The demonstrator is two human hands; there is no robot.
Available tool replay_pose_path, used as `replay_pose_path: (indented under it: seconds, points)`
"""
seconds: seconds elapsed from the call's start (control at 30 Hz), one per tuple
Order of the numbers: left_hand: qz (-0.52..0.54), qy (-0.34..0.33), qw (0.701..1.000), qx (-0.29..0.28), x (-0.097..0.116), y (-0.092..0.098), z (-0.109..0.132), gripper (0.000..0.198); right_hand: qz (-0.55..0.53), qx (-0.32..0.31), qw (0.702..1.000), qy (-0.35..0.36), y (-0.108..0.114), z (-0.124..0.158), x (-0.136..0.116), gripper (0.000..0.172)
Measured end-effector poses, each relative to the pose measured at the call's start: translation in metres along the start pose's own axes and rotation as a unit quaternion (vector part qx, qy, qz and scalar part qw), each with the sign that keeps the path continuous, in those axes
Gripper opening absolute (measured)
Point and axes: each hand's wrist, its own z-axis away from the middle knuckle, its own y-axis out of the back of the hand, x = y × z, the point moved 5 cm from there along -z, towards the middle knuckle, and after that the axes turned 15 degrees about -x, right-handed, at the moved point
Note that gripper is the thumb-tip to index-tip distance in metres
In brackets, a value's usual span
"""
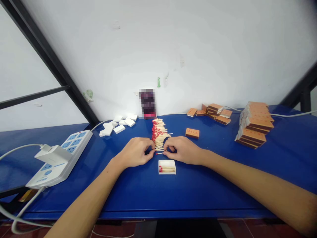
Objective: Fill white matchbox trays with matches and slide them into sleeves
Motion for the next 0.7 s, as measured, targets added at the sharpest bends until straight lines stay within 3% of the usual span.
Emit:
replay_pose_path:
  seconds: [0.7]
  points:
    - [0.045,0.019,0.999,-0.005,-0.0007,-0.0007,-0.0008,0.012,-0.002,0.009,1.0,0.006,0.0001,0.0011,-0.0007,0.008]
